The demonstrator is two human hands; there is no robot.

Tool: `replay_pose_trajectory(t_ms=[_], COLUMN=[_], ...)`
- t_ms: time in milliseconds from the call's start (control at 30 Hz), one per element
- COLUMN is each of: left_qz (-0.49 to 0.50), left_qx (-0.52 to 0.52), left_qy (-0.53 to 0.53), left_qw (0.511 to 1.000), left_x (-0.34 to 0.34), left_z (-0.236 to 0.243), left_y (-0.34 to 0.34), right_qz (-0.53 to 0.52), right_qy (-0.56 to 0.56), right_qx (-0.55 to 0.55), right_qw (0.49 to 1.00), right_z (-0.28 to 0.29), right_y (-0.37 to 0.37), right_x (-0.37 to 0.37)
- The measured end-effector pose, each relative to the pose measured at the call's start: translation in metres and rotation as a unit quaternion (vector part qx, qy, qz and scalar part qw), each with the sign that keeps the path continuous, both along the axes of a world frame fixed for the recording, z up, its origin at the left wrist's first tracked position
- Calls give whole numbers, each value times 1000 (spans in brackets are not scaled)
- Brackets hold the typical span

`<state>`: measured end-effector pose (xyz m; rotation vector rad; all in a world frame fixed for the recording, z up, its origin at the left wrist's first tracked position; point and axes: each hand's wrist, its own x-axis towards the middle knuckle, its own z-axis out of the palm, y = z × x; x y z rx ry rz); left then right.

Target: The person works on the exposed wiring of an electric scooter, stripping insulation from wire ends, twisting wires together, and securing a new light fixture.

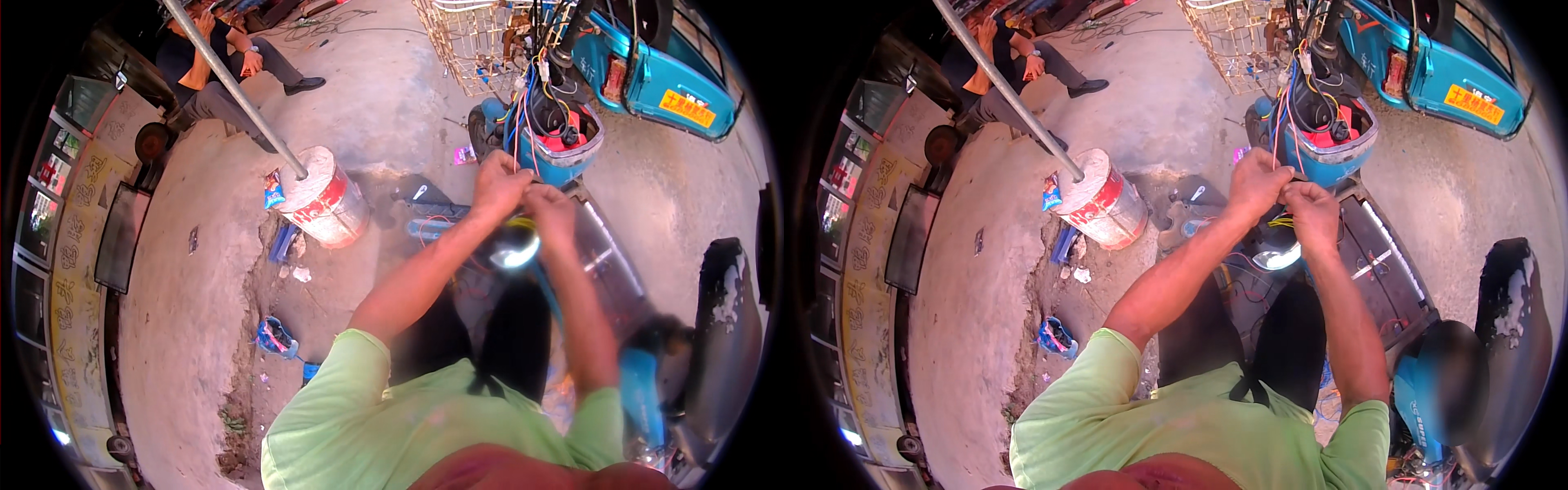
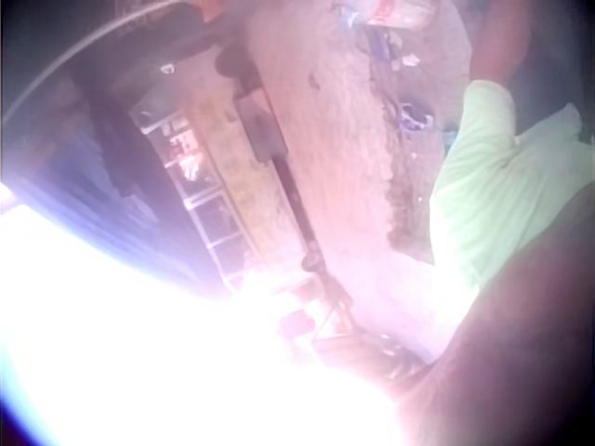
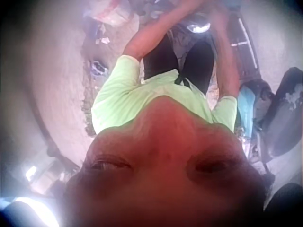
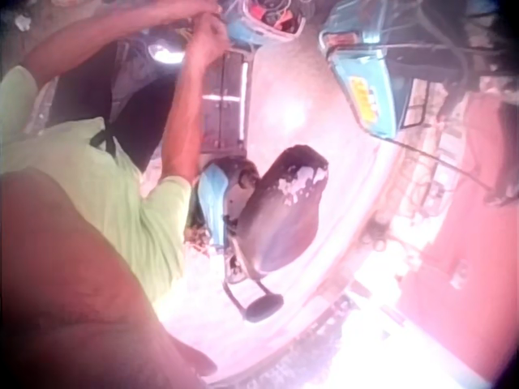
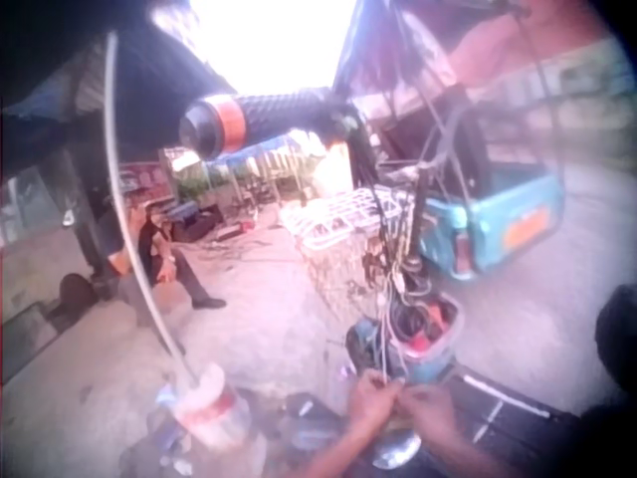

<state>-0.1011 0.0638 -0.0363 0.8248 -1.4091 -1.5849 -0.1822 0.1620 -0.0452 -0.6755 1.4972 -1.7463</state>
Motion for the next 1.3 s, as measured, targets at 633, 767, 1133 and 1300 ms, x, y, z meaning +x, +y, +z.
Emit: replay_pose_trajectory(t_ms=[633, 767, 1133, 1300], left_qz=[-168, -127, -142, -154], left_qx=[-49, -242, -332, -302], left_qy=[-92, -186, -218, -303], left_qw=[980, 944, 907, 891], left_x=[59, 63, 43, 20], left_z=[3, 32, 64, 74], left_y=[-16, 0, -4, -11], right_qz=[26, 32, -45, -54], right_qy=[75, 121, 305, 306], right_qx=[-27, 1, 80, 83], right_qw=[996, 992, 948, 947], right_z=[-20, -5, 15, 16], right_y=[-5, 2, 12, 13], right_x=[-4, -4, 14, 14])
